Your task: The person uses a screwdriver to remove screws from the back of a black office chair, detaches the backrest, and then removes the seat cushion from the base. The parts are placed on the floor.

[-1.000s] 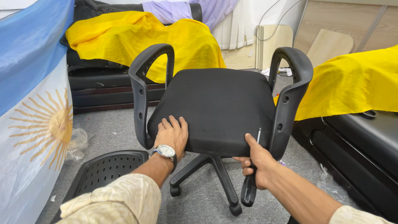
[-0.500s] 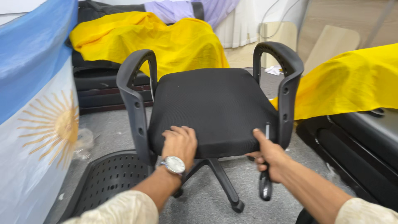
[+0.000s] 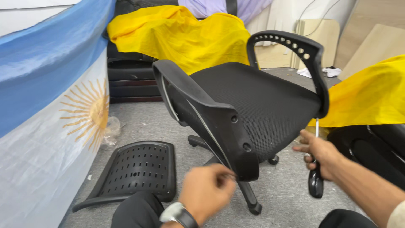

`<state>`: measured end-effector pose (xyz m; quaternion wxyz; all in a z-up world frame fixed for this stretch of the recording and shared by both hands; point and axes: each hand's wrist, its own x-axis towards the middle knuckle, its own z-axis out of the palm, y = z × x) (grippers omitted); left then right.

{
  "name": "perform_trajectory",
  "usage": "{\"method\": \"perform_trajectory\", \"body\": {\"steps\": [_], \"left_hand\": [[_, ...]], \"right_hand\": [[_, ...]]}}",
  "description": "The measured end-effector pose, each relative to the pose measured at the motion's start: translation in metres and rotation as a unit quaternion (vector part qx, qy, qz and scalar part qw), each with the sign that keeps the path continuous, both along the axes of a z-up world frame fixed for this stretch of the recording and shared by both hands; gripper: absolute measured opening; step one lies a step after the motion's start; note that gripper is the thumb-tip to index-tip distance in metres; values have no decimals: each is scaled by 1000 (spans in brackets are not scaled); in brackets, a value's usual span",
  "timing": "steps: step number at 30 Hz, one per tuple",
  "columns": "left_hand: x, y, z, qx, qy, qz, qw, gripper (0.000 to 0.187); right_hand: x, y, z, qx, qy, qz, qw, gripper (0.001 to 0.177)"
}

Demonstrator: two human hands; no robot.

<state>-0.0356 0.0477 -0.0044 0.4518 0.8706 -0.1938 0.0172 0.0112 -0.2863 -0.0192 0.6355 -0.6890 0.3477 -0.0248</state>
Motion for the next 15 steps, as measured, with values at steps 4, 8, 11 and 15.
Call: {"method": "perform_trajectory", "body": {"steps": [4, 8, 11, 15], "left_hand": [[57, 12, -8, -180, 243, 198, 932, 40], [101, 0, -1, -265, 333, 195, 884, 69], [115, -20, 6, -256, 362, 165, 881, 74], [123, -53, 11, -218, 380, 186, 880, 86]], "right_hand": [[-35, 28, -1, 31, 32, -1, 999, 56], [-53, 56, 7, 66, 40, 9, 997, 58], [-58, 70, 16, 86, 32, 12, 996, 61], [-59, 80, 27, 85, 20, 6, 996, 61]]}}
